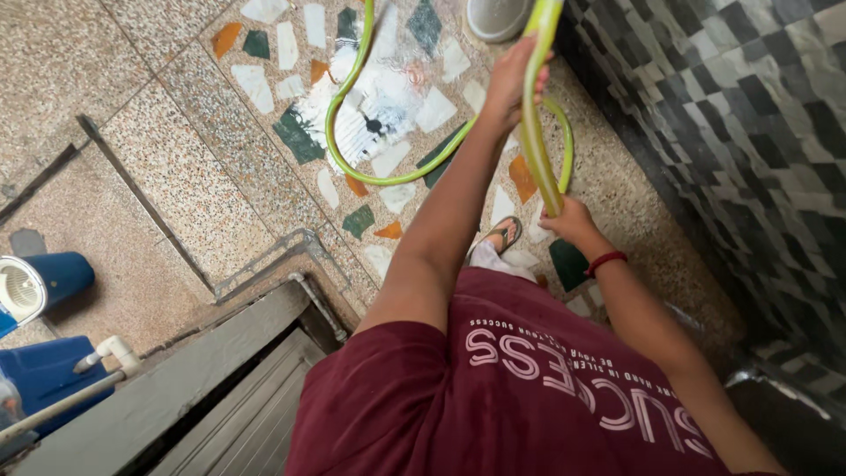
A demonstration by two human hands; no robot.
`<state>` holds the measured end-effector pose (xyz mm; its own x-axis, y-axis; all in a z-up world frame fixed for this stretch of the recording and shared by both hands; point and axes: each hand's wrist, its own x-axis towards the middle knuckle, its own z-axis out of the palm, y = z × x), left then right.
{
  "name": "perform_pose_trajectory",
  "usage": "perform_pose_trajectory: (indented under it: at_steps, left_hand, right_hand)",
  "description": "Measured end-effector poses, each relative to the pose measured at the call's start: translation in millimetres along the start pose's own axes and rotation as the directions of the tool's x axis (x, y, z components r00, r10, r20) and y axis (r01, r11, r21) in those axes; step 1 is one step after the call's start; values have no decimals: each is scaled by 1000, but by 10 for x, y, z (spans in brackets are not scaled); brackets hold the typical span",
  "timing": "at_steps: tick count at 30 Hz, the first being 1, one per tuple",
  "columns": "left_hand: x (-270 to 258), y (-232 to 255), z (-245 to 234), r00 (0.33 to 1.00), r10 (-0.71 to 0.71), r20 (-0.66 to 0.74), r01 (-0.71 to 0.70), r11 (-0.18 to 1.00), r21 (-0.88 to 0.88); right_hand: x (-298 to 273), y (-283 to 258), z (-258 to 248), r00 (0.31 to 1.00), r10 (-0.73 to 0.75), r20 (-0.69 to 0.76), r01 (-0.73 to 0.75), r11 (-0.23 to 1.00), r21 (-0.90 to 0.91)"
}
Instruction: The person uses a yellow hose to spray water and a green scrubber to clean a white sink, a metal tray, and the tiled floor. They rinse the scrubber and hose, then spray the floor and a stainless steel sink before rinsing a small red bowl.
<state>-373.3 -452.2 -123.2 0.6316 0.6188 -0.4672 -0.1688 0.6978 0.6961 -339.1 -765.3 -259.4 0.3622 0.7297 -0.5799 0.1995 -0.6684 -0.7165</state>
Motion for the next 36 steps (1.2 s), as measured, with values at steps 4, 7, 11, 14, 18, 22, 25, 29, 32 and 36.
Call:
perform_pose_trajectory:
  at_steps: [4, 7, 11, 14, 18, 22, 25, 29, 32, 36]
  left_hand:
    - [52, -112, 264, 999, -18, 38, 15, 996, 84]
    - [25, -185, 325, 996, -75, 46, 69, 991, 115]
    - [-62, -217, 225, 994, -108, 34, 96, 962, 257]
    - [-180, -165, 0, 999, -43, -12, 44, 948, 315]
    - [-337, -93, -262, 1000, -8, 30, -4, 932, 361]
    - [-565, -48, -415, 998, 56, -35, -42, 947, 320]
    - [-689, 99, -577, 989, -2, -148, 65, 903, 426]
    - [-675, 327, -841, 993, 10, -115, 44, 892, 449]
    - [-514, 444, -1088, 993, -2, -118, 56, 889, 455]
    - [-186, 472, -1504, 999, 38, 27, -46, 890, 453]
  right_hand:
    - [-87, -97, 15, 995, 100, 4, -99, 987, 127]
    - [-171, -412, -190, 996, 63, 56, -70, 987, 142]
    - [-7, -942, -665, 987, 157, 36, -161, 967, 197]
    - [469, -1221, -1025, 990, 52, -130, 41, 783, 621]
    - [1348, -1490, -1376, 993, -9, -117, 110, 419, 901]
    - [2347, -1754, -1311, 993, 0, -119, 115, 256, 960]
    - [2776, -1880, -955, 993, -41, -109, 115, 209, 971]
    - [2849, -2072, -517, 988, 27, -153, 137, 310, 941]
    - [2579, -2323, -398, 990, 94, -105, 54, 439, 897]
    - [2328, -2753, -329, 987, 109, -118, 42, 533, 845]
